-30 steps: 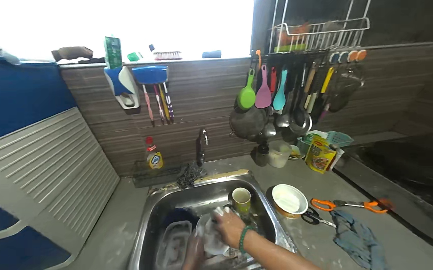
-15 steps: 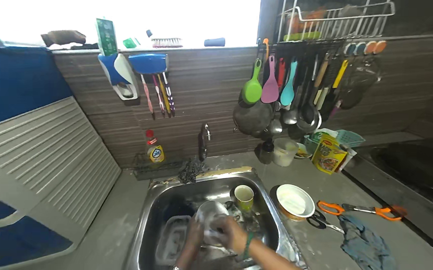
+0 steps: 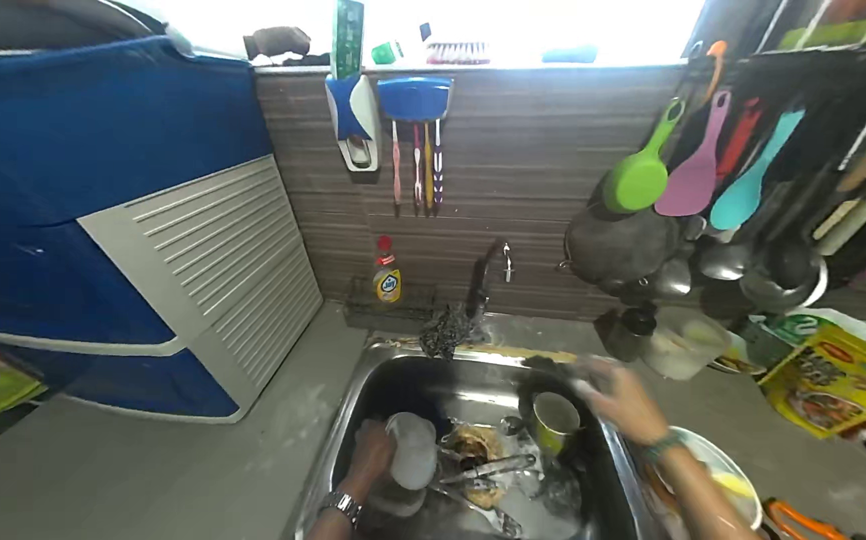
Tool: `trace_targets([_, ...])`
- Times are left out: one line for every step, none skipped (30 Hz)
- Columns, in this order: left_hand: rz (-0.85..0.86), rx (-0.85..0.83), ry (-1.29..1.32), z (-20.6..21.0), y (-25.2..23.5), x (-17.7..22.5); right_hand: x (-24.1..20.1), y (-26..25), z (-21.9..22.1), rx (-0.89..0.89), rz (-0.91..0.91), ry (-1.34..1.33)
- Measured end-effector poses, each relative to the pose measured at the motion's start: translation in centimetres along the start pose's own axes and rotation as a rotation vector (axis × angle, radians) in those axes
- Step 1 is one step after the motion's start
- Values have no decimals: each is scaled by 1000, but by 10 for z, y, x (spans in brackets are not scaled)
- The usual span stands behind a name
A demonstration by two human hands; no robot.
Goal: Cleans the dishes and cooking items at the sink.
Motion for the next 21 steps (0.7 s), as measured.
trace_targets([0,-6,15,1,-2,-3,-15,-33,15,-37,-2,-121])
trace_targets([6,3,33,2,-1,-4,-26,-66,30,-50,4,-227])
trace_targets([12,26,57,3,1,-4,-36,-97,44,-38,27,-302])
trace_targets([24,69,79,3,4,-3,-44,-125,55,-8,61,-344])
trace_targets([39,112,97,1,9,-1,-52,-149,64,19,98,-354])
trace_targets([49,153,111,-1,13,0,-59,-168,74,50,140,-337])
trace_targets([50,180,123,-4,17,3,-65,-180,83,87,175,-287])
trace_targets([55,191,137,-8,23,7,-71,-185,89,103,191,-191])
trace_targets([64,186,157,-12,30,13,-75,-187,93,80,172,-58])
trace_targets([75,172,185,-16,35,21,-77,-186,94,32,132,83])
trace_targets([95,155,212,-19,38,29,-75,-185,92,-24,91,187])
trace_targets([116,132,230,-20,35,36,-71,-183,87,-73,77,224])
trace_targets([141,105,247,-18,29,42,-67,-180,80,-113,104,182])
trace_targets([171,78,268,-14,18,49,-62,-175,73,-127,148,69])
trace_targets([197,53,301,-6,5,56,-57,-170,68,-118,197,-84])
trace_targets([217,22,352,3,-9,64,-54,-165,65,-123,240,-236])
trace_targets([227,-6,418,13,-22,73,-52,-161,64,-161,262,-370])
trace_targets([224,-37,492,24,-34,83,-53,-156,64,-216,260,-498])
trace_targets([211,-66,574,36,-45,94,-54,-152,63,-252,257,-609])
trace_targets([195,-109,667,46,-51,107,-53,-150,60,-264,257,-674])
trace_targets([175,-156,764,54,-53,119,-52,-148,58,-285,243,-704])
Point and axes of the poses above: each hand's wrist, its own y-axis away from the middle knuckle, its own z-axis out of the palm, x = y × z, the point moved 2 cm from there along -y, towards the middle knuckle, and after that the axes turned 14 degrees about -x, right-handed, at the moved point
